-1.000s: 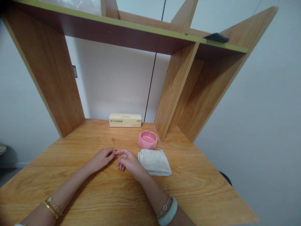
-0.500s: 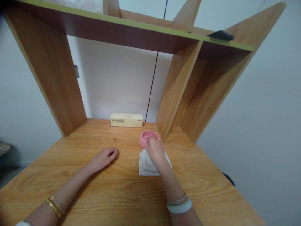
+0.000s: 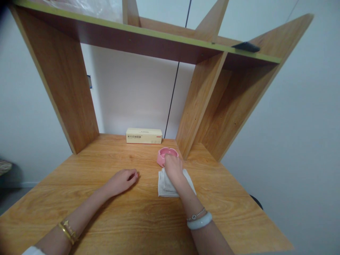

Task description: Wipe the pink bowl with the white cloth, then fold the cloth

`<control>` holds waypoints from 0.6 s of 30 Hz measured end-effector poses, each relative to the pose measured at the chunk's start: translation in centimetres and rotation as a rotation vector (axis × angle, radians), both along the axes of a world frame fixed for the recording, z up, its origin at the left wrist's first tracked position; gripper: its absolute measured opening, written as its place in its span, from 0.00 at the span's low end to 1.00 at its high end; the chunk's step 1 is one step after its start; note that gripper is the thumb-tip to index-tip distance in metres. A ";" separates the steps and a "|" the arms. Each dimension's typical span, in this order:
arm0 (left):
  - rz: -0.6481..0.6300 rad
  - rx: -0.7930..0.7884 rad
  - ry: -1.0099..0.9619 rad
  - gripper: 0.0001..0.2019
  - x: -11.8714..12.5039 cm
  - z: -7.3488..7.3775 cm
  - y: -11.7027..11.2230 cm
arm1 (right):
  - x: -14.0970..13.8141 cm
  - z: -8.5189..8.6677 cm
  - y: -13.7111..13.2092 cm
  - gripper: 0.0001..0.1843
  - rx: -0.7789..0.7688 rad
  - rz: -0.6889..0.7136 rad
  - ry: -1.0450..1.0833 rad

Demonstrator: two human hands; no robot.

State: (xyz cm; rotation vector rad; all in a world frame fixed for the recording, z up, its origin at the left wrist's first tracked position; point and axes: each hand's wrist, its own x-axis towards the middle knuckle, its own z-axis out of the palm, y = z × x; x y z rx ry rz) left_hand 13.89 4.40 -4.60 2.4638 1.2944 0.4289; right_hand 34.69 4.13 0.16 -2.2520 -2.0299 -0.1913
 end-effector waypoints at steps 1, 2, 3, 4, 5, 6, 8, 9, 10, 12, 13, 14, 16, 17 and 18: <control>-0.029 0.002 0.018 0.14 0.2 0.1 -0.3 | -0.5 0.3 0.1 0.09 0.003 0.017 -0.006; -0.060 0.002 0.037 0.13 0.5 0.1 -0.6 | -1.2 0.6 0.2 0.09 0.002 0.040 -0.007; -0.091 0.002 0.057 0.13 0.7 0.1 -0.9 | -2.0 1.0 0.4 0.09 -0.002 0.069 -0.005; -0.118 0.003 0.075 0.13 1.0 0.1 -1.1 | -3.0 1.3 0.5 0.09 -0.009 0.107 -0.001; -0.141 0.006 0.090 0.13 1.3 0.0 -1.4 | -4.1 1.6 0.6 0.09 -0.014 0.151 0.006; -0.158 0.008 0.100 0.13 1.5 -0.1 -1.6 | -5.4 1.8 0.7 0.09 -0.018 0.204 0.013; -0.170 0.009 0.107 0.13 1.8 -0.3 -1.8 | -8.3 2.2 1.0 0.10 -0.016 0.324 0.012; -0.172 0.008 0.092 0.13 1.8 -0.5 -1.8 | -9.7 2.4 1.1 0.10 -0.023 0.378 0.007; -0.175 0.010 0.060 0.12 1.8 -0.6 -1.8 | -11.1 2.5 1.3 0.10 -0.026 0.429 0.002; -0.186 0.014 -0.039 0.11 1.7 -0.9 -1.7 | -13.5 2.5 1.7 0.11 -0.039 0.518 -0.008; -0.191 0.010 -0.095 0.10 1.6 -1.0 -1.6 | -14.6 2.4 2.0 0.11 -0.048 0.553 -0.013; -0.190 0.001 -0.143 0.10 1.5 -1.1 -1.6 | -15.4 2.3 2.2 0.11 -0.057 0.582 -0.015; -0.167 -0.027 -0.200 0.10 1.3 -1.2 -1.5 | -16.8 2.1 2.8 0.12 -0.069 0.620 -0.011; -0.149 -0.037 -0.217 0.10 1.1 -1.3 -1.5 | -17.4 2.0 3.1 0.12 -0.070 0.630 -0.005; -0.128 -0.041 -0.228 0.10 1.0 -1.3 -1.4 | -17.8 1.9 3.4 0.12 -0.072 0.636 0.000</control>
